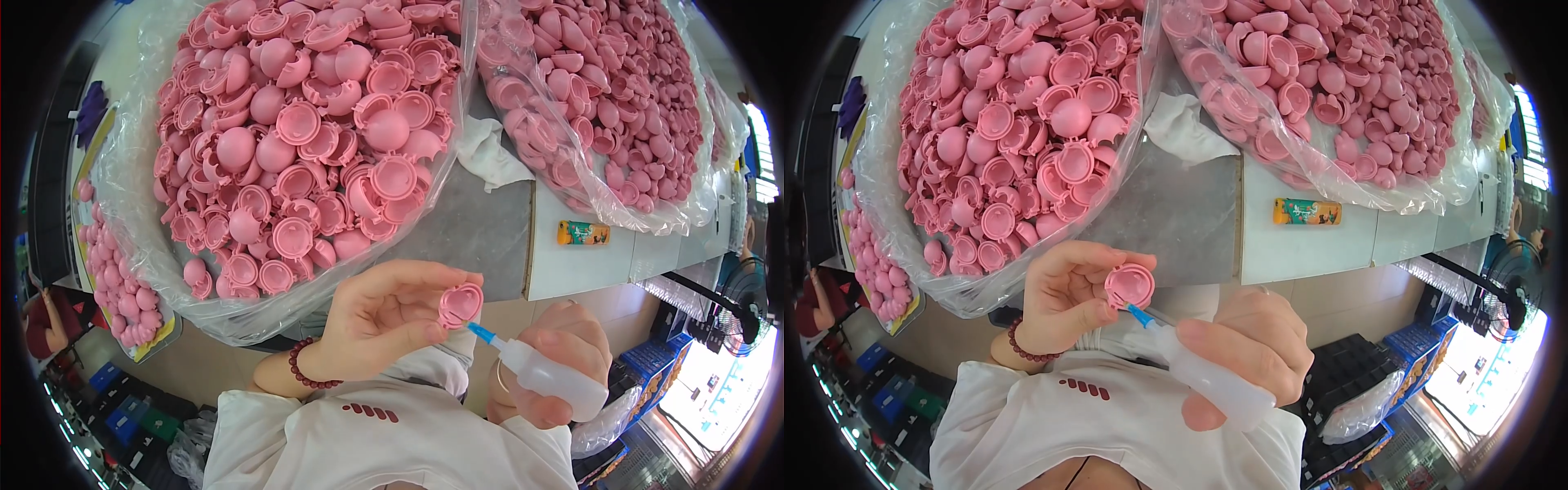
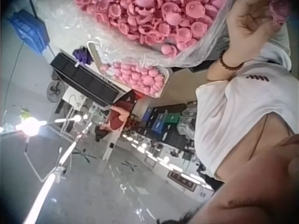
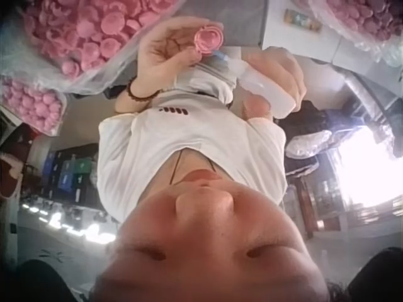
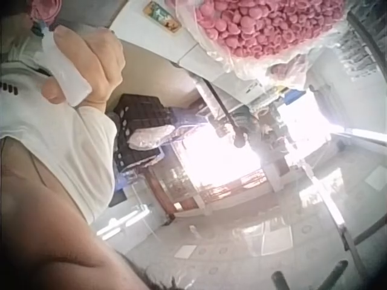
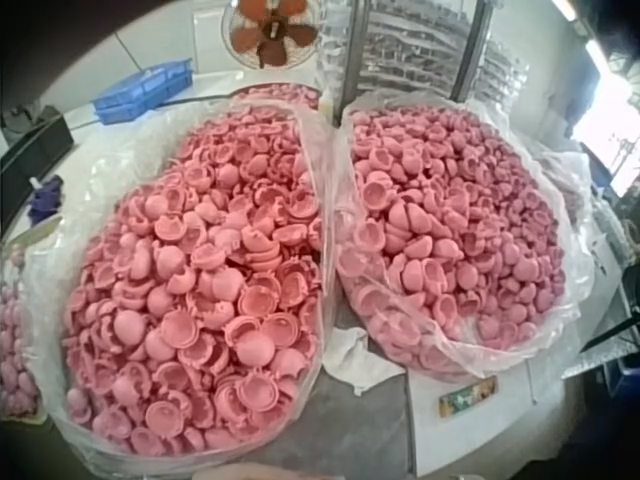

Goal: Applying glue to plastic halves and joining them to assemble small toy pigs.

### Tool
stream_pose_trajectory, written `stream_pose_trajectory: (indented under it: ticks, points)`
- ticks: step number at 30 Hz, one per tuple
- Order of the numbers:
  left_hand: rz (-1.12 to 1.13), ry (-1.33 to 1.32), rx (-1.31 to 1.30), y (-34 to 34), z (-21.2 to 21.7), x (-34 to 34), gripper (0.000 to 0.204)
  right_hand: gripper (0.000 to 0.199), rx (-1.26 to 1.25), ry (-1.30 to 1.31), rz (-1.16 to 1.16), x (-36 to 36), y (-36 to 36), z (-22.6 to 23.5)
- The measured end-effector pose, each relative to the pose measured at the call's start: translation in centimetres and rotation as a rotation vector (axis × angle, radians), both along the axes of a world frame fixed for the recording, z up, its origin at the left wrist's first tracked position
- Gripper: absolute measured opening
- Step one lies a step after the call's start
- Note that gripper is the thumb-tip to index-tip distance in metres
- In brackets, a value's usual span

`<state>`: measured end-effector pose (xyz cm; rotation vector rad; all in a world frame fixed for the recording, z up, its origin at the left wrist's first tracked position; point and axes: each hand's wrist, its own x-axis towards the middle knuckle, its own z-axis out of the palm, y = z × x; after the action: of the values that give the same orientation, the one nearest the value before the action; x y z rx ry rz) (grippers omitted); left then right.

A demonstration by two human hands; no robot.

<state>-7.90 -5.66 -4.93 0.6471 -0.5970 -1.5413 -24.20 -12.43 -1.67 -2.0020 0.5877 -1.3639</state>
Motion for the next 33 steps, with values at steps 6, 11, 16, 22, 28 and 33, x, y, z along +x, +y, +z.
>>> stream_pose_trajectory:
  ticks: [6,11,16,22,28,33]
  points:
    - [-0.011,-0.007,0.004,0.2,-0.2,0.1,0.041,0.055,-0.069,0.026,-0.089,0.8,-0.2,-0.1]
    - [0.0,-0.031,-0.011,0.1,-0.1,0.1,0.041,0.062,-0.129,-0.055,-0.045,0.3,-0.4,-0.6]
    - [0.022,-0.072,-0.013,0.1,-0.3,0.1,0.042,0.056,-0.056,-0.077,-0.082,0.4,-0.2,-0.6]
    - [0.015,-0.071,-0.029,0.1,-0.2,0.0,0.041,0.058,-0.068,-0.078,-0.112,0.6,-0.2,-0.9]
    - [0.088,-0.119,-0.06,0.3,-0.2,0.2,0.039,0.061,-0.079,0.009,-0.164,0.1,-0.2,-0.6]
    - [0.148,-0.195,-0.112,0.3,-0.6,0.0,0.038,0.058,-0.025,0.022,-0.038,-0.3,0.4,-0.6]
